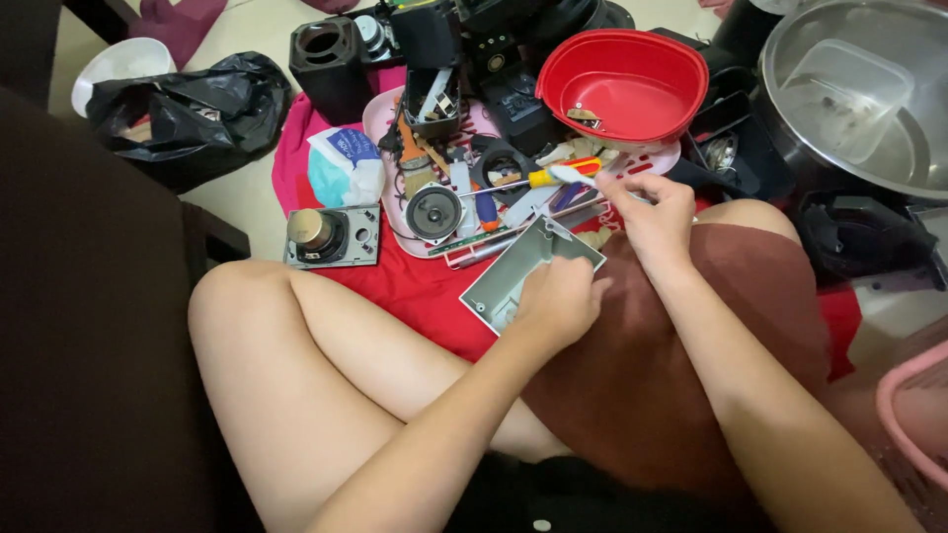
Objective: Cleaning a metal mounting bracket using a toothbrush and a cloth to remove dirt and debris.
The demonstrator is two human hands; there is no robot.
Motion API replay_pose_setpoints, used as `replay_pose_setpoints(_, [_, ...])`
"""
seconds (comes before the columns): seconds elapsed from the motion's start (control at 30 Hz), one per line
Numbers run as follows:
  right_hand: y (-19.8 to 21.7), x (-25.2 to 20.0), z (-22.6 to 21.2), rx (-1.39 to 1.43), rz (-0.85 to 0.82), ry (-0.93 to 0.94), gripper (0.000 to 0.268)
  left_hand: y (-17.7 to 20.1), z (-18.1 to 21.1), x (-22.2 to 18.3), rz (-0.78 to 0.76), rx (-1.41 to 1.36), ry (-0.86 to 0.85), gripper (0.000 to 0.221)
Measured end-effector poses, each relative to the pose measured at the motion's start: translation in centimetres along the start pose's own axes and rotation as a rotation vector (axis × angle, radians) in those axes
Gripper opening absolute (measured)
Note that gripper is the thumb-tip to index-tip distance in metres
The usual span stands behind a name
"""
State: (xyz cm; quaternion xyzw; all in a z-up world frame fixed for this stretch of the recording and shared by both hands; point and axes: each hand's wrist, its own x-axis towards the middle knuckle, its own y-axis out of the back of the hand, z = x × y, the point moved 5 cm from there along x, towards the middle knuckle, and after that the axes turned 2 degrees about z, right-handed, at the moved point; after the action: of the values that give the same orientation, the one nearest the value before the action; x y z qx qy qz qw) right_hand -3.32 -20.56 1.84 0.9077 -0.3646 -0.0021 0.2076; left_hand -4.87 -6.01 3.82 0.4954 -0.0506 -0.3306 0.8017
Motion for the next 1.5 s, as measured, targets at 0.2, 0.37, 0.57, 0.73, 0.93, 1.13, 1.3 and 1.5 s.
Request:
replay_pose_setpoints(0.2, [-0.3,0.5,-0.7,0.047,0.01,0.077,0.012,0.2,-0.3,-0.9,0.158,-0.109,0.076,0.029])
replay_pose_setpoints(0.37, [-0.5,-0.1,-0.9,0.294,-0.107,-0.091,0.036,3.5,-5.1,-3.8,0.522,-0.772,-0.002,0.02])
replay_pose_setpoints(0.57, [-2.3,-0.3,0.7,0.191,-0.235,-0.073,0.031,2.6,-9.8,-6.2,0.46,-1.385,0.23,0.044])
replay_pose_setpoints(0.73, [-2.1,-1.5,-2.4,-0.03,-0.303,0.328,0.038,2.0,-9.2,-6.3,0.378,-1.198,0.27,0.039])
replay_pose_setpoints(0.93, [-1.0,-2.9,-4.5,-0.096,-0.142,0.543,0.038,1.5,-9.4,-6.9,0.31,-0.972,0.361,0.057])
replay_pose_setpoints(1.13, [-0.3,-3.7,-5.1,-0.064,-0.107,0.645,0.035,2.2,-8.1,-6.9,0.211,-1.023,0.42,0.073])
replay_pose_setpoints(1.3, [-0.3,-4.1,-5.9,-0.035,-0.077,0.708,0.043,3.1,-7.0,-7.3,0.183,-1.034,0.423,0.076])
replay_pose_setpoints(1.5, [-0.3,-5.2,-7.5,0.002,-0.105,0.862,0.045,3.3,-7.3,-7.2,0.181,-0.997,0.401,0.075])
